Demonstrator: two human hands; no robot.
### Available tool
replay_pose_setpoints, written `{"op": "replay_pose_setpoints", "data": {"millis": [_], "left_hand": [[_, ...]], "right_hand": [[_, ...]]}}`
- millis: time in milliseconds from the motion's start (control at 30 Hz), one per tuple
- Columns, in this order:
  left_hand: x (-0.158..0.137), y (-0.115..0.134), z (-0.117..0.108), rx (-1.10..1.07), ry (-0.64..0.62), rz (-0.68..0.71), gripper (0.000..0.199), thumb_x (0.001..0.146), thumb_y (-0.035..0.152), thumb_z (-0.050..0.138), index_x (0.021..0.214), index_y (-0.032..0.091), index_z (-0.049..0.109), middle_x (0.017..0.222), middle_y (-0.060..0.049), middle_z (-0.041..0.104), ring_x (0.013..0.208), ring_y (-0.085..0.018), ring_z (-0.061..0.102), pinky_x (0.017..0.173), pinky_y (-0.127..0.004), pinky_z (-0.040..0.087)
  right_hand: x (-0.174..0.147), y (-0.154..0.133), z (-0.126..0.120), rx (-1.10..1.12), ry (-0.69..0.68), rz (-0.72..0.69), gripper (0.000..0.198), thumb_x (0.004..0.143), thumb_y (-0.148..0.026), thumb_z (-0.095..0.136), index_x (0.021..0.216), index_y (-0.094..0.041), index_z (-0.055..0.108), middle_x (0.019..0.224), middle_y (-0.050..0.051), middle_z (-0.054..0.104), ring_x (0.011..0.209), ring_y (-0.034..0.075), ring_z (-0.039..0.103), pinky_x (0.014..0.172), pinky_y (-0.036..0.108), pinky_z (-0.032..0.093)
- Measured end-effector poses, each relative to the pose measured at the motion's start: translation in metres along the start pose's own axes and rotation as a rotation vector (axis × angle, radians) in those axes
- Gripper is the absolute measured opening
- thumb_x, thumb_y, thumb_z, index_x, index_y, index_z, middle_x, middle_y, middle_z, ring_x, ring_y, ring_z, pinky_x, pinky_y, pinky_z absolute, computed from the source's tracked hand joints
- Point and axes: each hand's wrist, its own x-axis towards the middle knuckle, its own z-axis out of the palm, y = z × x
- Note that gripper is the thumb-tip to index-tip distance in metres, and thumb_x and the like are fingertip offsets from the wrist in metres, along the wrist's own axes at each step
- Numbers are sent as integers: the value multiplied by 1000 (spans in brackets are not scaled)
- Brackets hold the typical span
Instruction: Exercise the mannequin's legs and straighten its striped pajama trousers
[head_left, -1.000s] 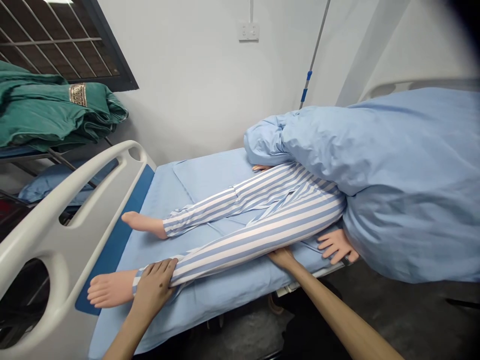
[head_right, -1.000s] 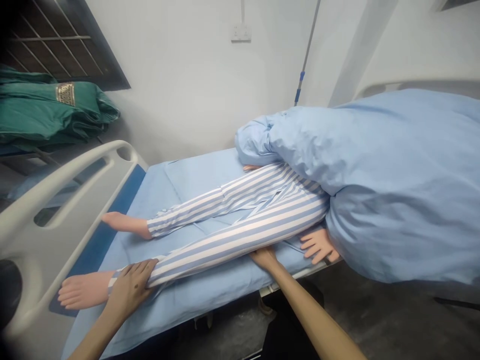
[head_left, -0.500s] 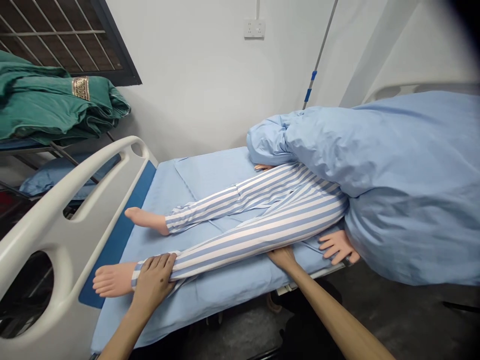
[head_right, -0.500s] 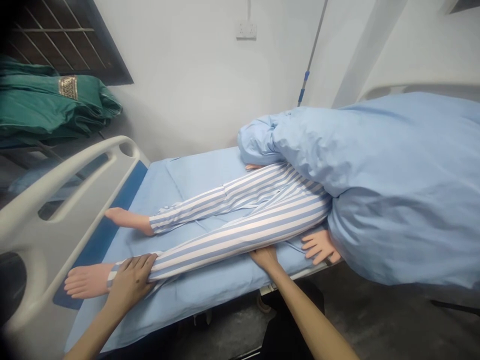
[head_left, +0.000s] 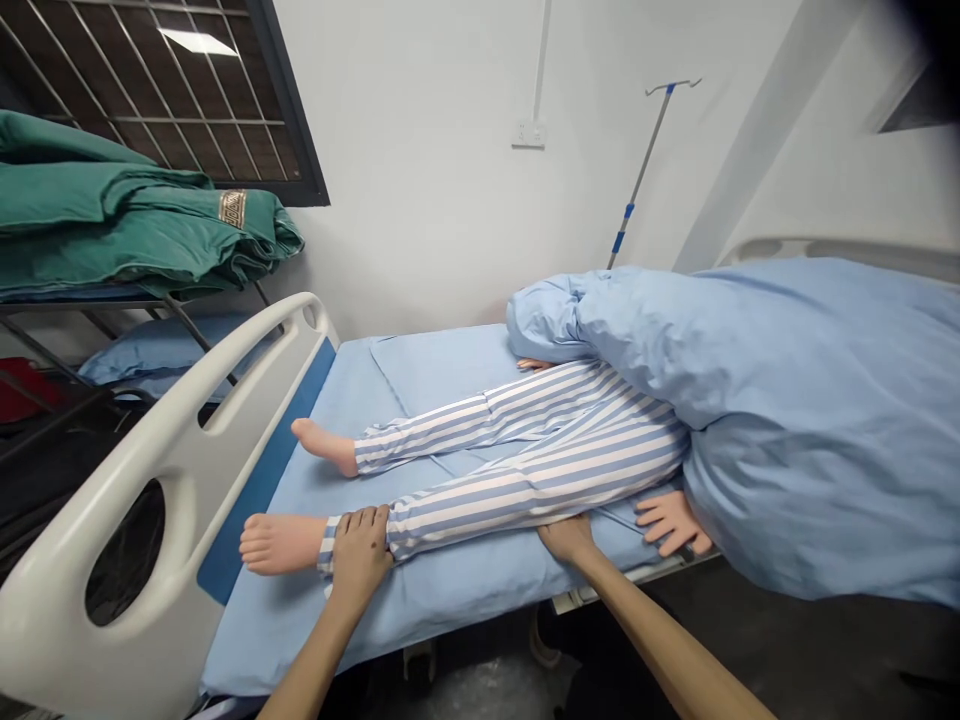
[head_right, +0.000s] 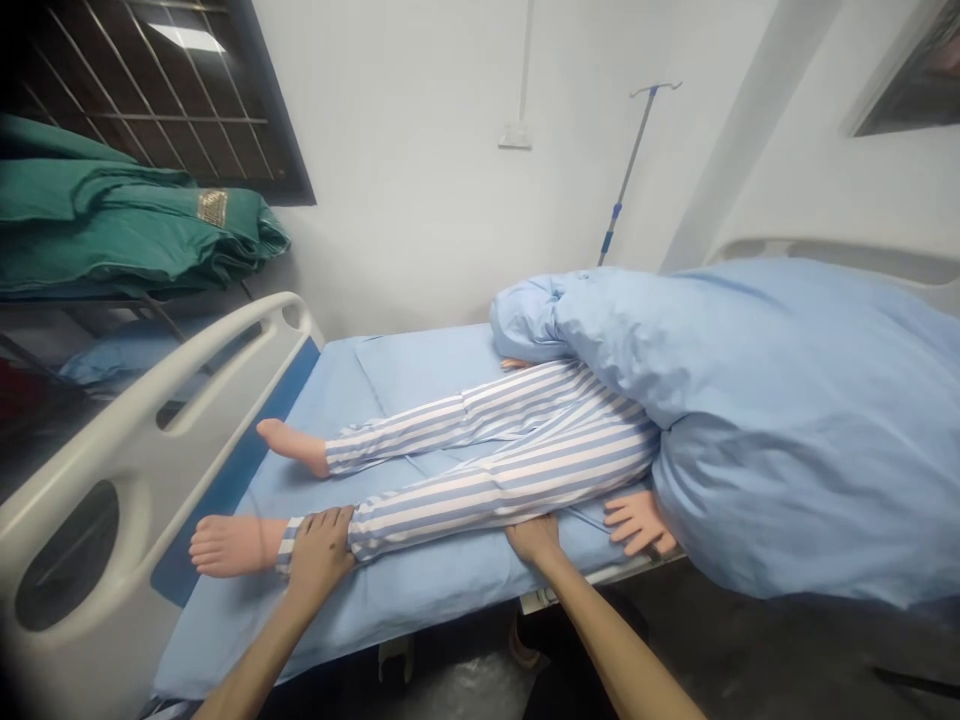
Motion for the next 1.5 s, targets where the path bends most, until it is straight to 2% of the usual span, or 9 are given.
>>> {"op": "replay_pose_setpoints", "data": {"millis": [167,333,533,633,700,967,1133,1333,1500], "left_hand": [[-2,7,2,-50,33,-28,42,66,9,43,107,13,54,92,-11,58,88,-25,49,84,-38,31],[-5,17,6,-193,82,-31,53,63,6,43,116,12,48,110,-13,54,101,-25,46,93,-41,27],[0,32,-6,-838,14,-216,64,60,15,52,122,17,38,123,-10,47,114,-24,39,98,-42,28],[11,27,-14,-1243,80,-475,52,63,19,52,114,18,43,121,-10,46,112,-22,43,93,-37,35],[22,18,-14,-1448,165,-678,43,64,20,52,106,19,46,117,-10,48,109,-20,45,90,-34,38],[76,-20,15,-1913,483,-1287,27,66,26,51,92,19,47,91,-3,55,88,-12,53,78,-27,42],[108,-43,34,-1955,542,-1393,29,72,39,47,91,18,48,96,-6,54,83,-14,53,70,-30,42],[128,-57,55,-2102,527,-1469,21,72,37,45,82,19,46,76,-2,52,68,-13,53,63,-31,42],[135,-38,70,-2231,529,-1458,13,73,30,47,78,18,48,68,-1,50,67,-12,53,63,-27,42]], "right_hand": [[-29,4,-10,-38,-72,-57,53,82,-45,30,119,-17,54,121,19,51,118,33,39,98,44,25],[-62,-6,-26,-30,-237,-136,65,69,-35,49,128,-10,42,136,20,32,124,33,30,97,42,29],[-67,-71,-70,363,-338,-369,39,76,-32,45,112,-20,55,108,7,60,98,19,55,86,30,40],[-41,-121,-83,544,-295,-519,27,78,-27,45,99,-21,61,94,3,65,86,15,58,79,27,43],[-14,-156,-81,656,-242,-529,27,78,-25,45,99,-19,60,93,4,65,85,15,59,77,27,45],[124,-295,-35,851,6,-462,33,82,-22,39,112,-15,51,111,7,59,103,14,54,89,28,42],[173,-361,-6,760,54,-499,39,89,-30,27,120,-15,46,120,7,53,111,12,48,94,25,36],[197,-366,12,274,-198,-404,69,87,-57,9,90,-16,64,88,11,66,93,25,59,80,38,42],[208,-340,8,-50,-215,-442,60,89,-46,13,98,-12,62,97,16,64,94,27,58,78,41,40]]}}
